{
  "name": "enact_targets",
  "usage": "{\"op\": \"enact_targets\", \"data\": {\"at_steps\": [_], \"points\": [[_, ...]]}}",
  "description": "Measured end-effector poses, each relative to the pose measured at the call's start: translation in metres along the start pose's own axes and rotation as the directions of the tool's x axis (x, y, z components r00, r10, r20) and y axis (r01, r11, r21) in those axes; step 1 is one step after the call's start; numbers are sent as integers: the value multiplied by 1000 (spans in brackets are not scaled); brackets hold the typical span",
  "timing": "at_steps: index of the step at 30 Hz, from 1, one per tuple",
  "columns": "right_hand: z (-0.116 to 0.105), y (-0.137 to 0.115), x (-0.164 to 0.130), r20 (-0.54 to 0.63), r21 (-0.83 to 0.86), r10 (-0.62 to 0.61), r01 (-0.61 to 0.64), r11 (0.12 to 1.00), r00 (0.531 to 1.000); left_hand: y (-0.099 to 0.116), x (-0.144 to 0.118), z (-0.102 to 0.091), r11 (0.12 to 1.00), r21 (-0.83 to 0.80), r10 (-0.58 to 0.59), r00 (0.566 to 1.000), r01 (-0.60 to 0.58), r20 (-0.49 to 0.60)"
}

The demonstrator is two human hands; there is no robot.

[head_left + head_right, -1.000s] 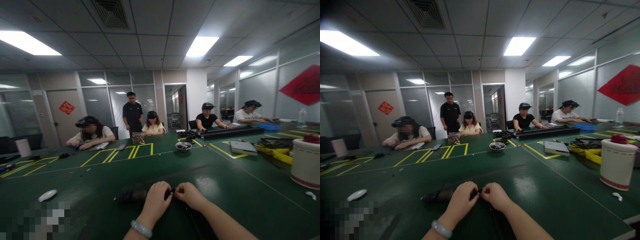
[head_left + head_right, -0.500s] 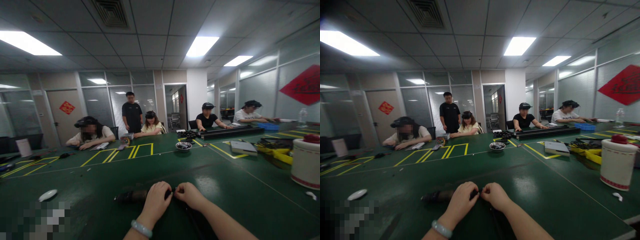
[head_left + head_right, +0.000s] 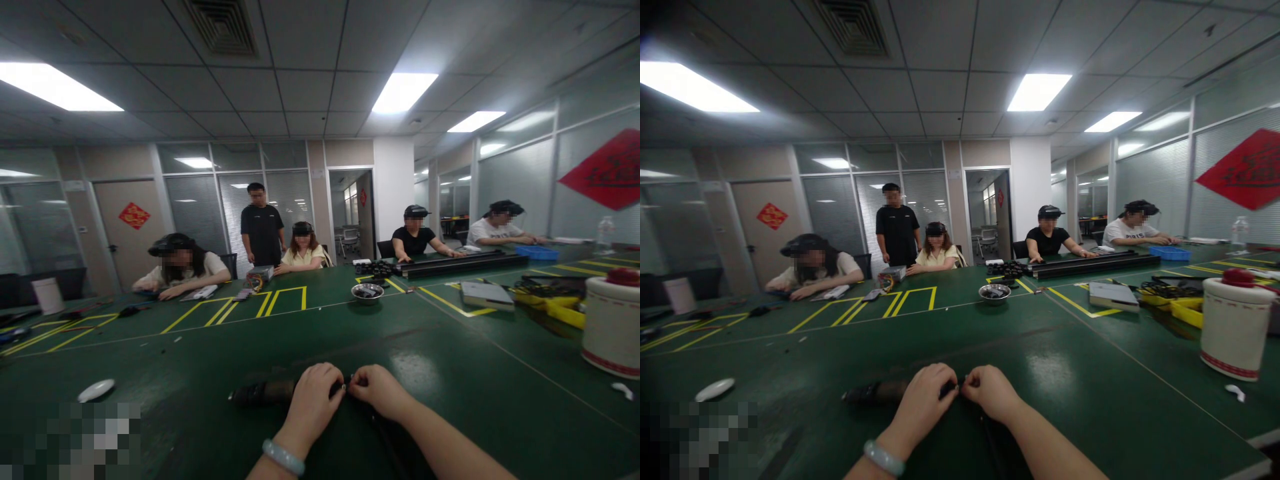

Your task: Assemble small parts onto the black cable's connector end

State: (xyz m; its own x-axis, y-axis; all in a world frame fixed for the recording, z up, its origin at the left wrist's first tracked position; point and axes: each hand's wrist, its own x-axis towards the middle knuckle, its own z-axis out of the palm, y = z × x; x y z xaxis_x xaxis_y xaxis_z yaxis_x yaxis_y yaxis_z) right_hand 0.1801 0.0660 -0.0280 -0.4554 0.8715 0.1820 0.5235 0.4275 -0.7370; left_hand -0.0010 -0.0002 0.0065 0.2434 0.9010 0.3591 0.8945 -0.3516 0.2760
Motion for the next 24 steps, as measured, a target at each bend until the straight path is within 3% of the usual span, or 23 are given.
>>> {"op": "enact_targets", "data": {"at_steps": [24], "points": [[0,6,3,6,25,10,-10,1000,1000,0,1,2,998,7,56,998,-56,-6]]}}
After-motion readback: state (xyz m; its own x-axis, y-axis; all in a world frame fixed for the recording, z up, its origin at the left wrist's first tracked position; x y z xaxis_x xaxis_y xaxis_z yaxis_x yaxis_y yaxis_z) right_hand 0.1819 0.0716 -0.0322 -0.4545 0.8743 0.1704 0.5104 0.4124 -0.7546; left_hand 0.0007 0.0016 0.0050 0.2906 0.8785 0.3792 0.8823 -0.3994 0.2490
